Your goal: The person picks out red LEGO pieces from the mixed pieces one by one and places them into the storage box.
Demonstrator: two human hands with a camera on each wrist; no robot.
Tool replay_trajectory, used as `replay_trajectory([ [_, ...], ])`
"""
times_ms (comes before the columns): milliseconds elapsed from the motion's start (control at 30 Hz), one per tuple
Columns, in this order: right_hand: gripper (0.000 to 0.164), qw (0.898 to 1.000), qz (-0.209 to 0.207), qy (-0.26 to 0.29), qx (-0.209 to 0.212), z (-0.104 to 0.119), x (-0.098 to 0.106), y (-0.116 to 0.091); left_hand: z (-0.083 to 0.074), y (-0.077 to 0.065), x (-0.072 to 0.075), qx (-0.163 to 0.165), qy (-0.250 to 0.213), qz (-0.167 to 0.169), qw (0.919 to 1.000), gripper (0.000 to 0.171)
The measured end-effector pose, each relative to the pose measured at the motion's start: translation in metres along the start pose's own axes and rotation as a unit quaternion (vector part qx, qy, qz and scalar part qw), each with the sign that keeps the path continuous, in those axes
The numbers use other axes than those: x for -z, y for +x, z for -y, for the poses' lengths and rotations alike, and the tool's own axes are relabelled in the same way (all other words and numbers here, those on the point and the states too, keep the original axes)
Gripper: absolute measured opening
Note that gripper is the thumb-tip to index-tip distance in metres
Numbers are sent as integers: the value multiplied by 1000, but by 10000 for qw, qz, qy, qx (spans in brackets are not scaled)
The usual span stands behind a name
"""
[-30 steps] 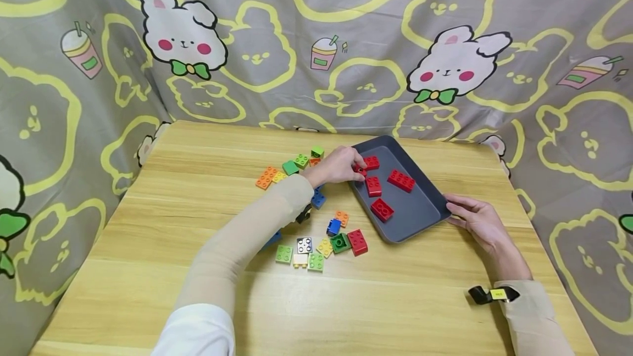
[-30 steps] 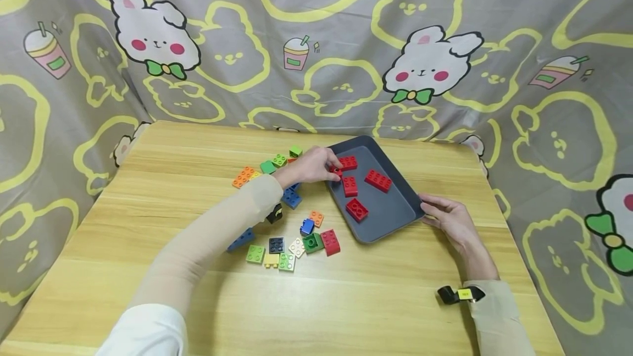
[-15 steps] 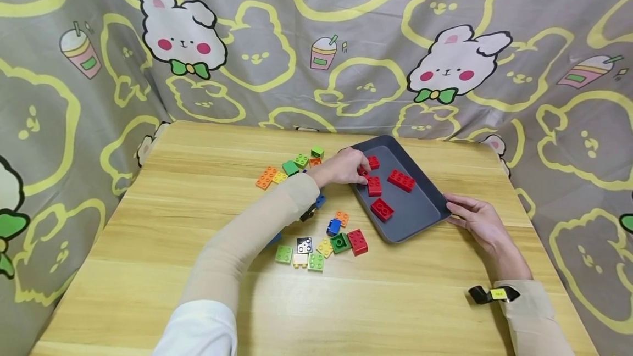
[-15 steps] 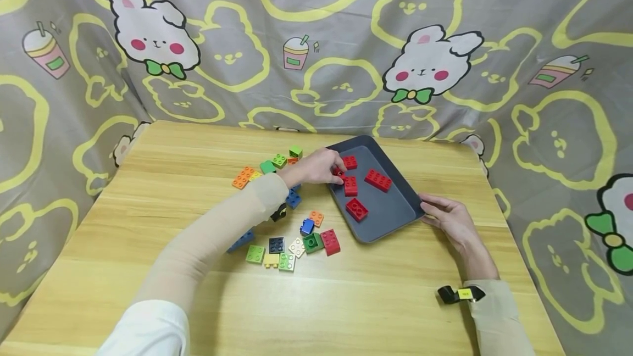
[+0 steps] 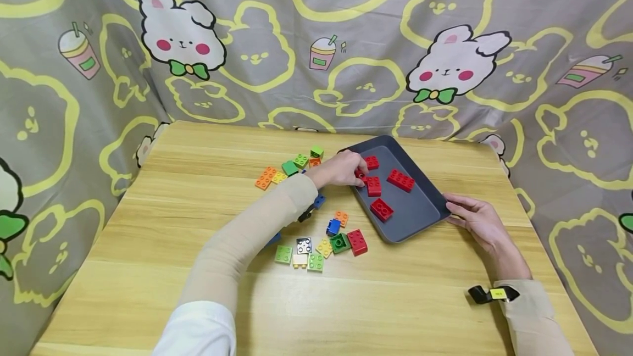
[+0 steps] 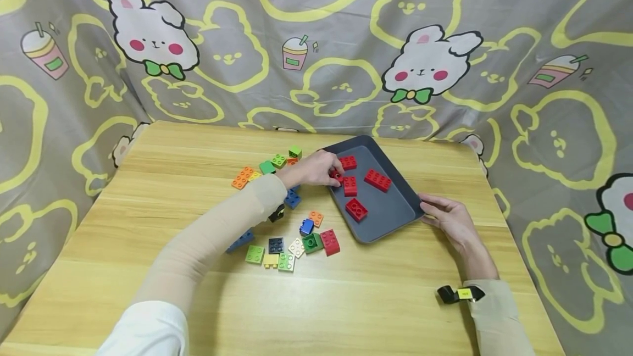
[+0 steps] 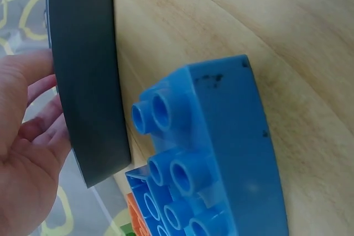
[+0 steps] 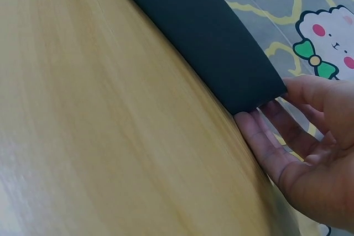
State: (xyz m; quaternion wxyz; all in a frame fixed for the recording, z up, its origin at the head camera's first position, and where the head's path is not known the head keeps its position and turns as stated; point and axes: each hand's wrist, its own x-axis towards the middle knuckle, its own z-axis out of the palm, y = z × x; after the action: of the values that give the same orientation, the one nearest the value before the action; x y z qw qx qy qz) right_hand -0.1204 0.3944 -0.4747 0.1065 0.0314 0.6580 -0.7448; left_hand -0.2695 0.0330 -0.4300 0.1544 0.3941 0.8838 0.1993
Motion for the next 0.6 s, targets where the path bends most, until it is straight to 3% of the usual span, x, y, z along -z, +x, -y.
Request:
replay_trajectory([
  [267,30,10000,16,75,-45,1,-1,-1,1,-11,4,-12,-259,-224,9994,41],
  [467,30,10000,-30,8,-55,0,-1,0,2,-32,17,-17,-596,-331,9977,58],
  [600,29,10000,-58,-5,-50,1,-1,0,1,-47,27,-120,-1045,-593,9927,61],
])
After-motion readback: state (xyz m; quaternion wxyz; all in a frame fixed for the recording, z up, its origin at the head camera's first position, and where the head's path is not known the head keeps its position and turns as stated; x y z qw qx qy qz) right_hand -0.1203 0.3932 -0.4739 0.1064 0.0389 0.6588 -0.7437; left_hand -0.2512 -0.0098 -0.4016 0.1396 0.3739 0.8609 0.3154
